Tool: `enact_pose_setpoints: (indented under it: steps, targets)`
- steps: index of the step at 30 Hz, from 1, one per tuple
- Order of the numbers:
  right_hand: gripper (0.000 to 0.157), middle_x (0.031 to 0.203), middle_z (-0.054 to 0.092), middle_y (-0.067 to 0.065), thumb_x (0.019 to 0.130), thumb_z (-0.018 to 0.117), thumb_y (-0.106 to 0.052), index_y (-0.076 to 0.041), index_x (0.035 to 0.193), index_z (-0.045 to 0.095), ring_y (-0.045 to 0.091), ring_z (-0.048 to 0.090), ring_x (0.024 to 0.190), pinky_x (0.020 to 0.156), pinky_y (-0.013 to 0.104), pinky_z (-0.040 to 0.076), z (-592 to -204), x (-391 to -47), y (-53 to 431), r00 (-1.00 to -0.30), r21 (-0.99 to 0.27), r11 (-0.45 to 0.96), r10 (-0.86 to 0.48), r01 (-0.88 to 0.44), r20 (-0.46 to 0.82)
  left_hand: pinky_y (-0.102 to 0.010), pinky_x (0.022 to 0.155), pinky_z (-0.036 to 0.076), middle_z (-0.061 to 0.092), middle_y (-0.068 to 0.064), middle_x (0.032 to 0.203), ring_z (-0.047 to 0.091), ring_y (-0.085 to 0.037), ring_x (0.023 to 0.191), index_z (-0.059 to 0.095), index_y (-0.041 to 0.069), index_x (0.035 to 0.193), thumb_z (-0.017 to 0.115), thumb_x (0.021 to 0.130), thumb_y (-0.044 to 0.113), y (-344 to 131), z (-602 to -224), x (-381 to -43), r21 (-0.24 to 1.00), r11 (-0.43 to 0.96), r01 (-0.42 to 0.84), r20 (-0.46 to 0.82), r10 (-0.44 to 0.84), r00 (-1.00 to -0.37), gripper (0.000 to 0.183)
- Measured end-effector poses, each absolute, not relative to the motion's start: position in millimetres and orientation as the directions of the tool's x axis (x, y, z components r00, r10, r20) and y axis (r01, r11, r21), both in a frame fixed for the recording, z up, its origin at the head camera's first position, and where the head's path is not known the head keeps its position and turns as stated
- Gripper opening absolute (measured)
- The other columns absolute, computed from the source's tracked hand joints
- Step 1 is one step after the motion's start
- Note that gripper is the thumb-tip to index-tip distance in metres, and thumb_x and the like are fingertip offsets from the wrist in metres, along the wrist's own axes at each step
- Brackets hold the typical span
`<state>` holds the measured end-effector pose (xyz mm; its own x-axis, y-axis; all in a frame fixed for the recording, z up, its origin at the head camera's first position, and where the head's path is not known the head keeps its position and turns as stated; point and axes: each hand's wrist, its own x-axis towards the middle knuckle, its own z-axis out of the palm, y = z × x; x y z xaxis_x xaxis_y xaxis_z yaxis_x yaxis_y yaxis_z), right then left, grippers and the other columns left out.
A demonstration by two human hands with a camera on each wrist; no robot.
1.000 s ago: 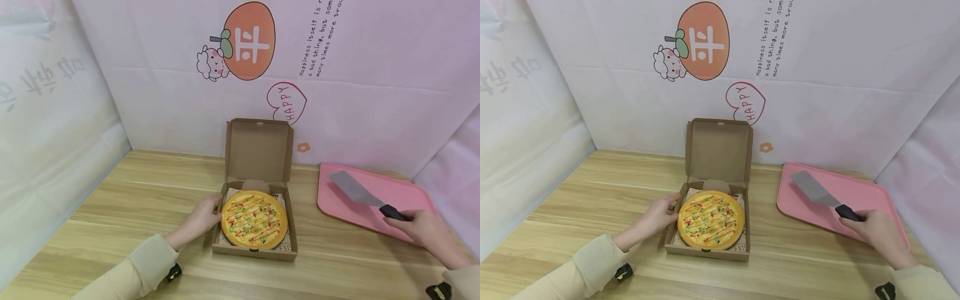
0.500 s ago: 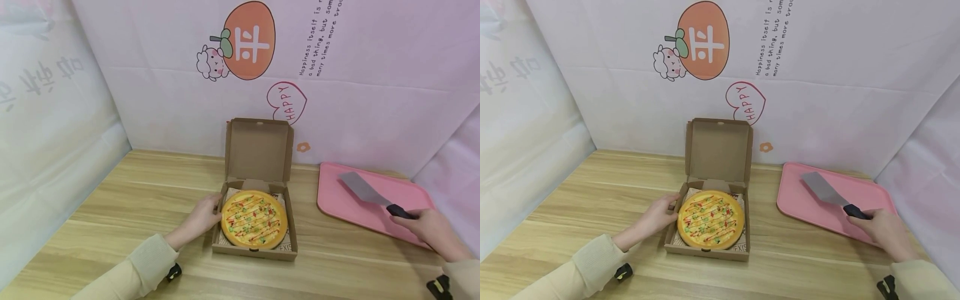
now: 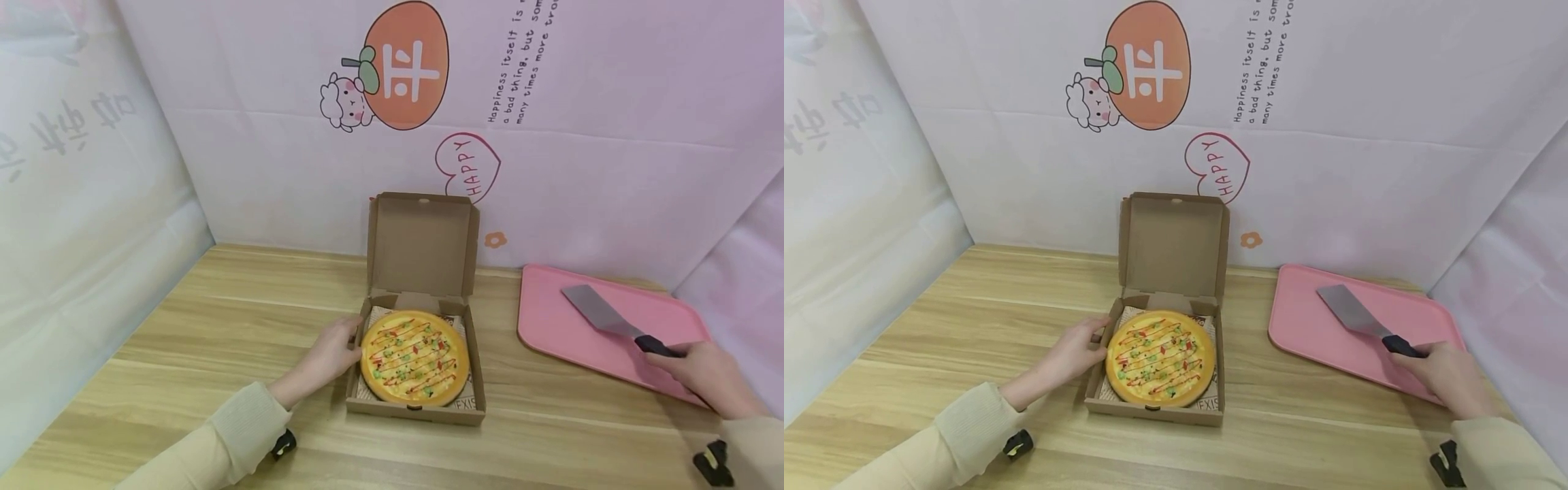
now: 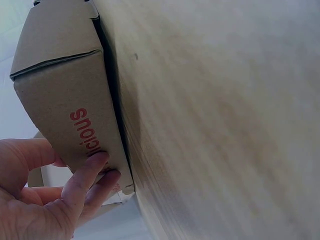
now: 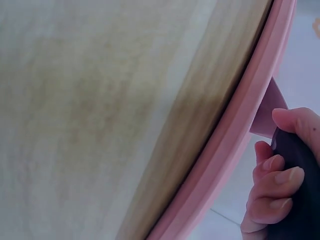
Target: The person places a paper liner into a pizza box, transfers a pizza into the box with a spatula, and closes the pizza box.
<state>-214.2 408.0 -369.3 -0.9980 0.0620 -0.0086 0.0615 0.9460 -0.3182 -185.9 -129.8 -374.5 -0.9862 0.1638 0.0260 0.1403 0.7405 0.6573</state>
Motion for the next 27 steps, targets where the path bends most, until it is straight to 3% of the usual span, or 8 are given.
enact_pose_setpoints:
  steps: [6, 13, 18, 27]
  targets:
    - [0.058, 0.058, 0.058, 0.000, 0.082, 0.058, -0.047, 0.010, 0.088, 0.066, 0.015, 0.047, 0.054, 0.050, 0.030, 0.038, -372.4, -220.2, 413.3, -0.993, -0.326, 0.941, 0.068, 0.096, -0.096, -0.047, 0.098, 0.040, 0.044, -0.025, 0.131, 0.043, -0.038, 0.119, 0.044, -0.009, 0.128, 0.059, 0.077, -0.002, -129.9, -376.0, -186.7, 0.644, 0.750, 0.150, 0.042, 0.162, -0.986, 0.054]
    - [0.046, 0.052, 0.050, -0.002, 0.083, 0.058, -0.046, -0.002, 0.073, 0.069, 0.015, 0.040, 0.055, 0.052, 0.027, 0.034, -375.6, -222.6, 415.5, -0.996, -0.301, 0.953, 0.006, 0.032, -0.085, -0.047, 0.097, 0.041, 0.044, -0.025, 0.131, 0.044, -0.038, 0.119, 0.043, -0.009, 0.129, 0.059, 0.077, -0.002, -130.3, -376.4, -186.7, 0.646, 0.748, 0.153, 0.045, 0.163, -0.986, 0.055]
    - [0.046, 0.060, 0.060, 0.003, 0.081, 0.061, -0.044, 0.000, 0.077, 0.070, 0.013, 0.047, 0.059, 0.053, 0.028, 0.039, -374.2, -222.8, 416.5, -0.997, -0.297, 0.955, -0.015, 0.008, -0.075, -0.047, 0.096, 0.041, 0.044, -0.025, 0.131, 0.044, -0.038, 0.118, 0.043, -0.009, 0.129, 0.059, 0.077, -0.003, -130.3, -376.5, -186.5, 0.646, 0.748, 0.149, 0.041, 0.162, -0.986, 0.055]
    - [0.041, 0.055, 0.047, -0.002, 0.081, 0.062, -0.045, -0.010, 0.059, 0.057, 0.014, 0.038, 0.057, 0.053, 0.026, 0.031, -375.5, -221.3, 416.9, -0.996, -0.256, 0.967, -0.014, 0.008, -0.085, -0.047, 0.097, 0.041, 0.044, -0.026, 0.131, 0.044, -0.038, 0.119, 0.043, -0.009, 0.129, 0.058, 0.077, -0.002, -130.1, -376.3, -186.7, 0.639, 0.754, 0.151, 0.039, 0.164, -0.986, 0.054]
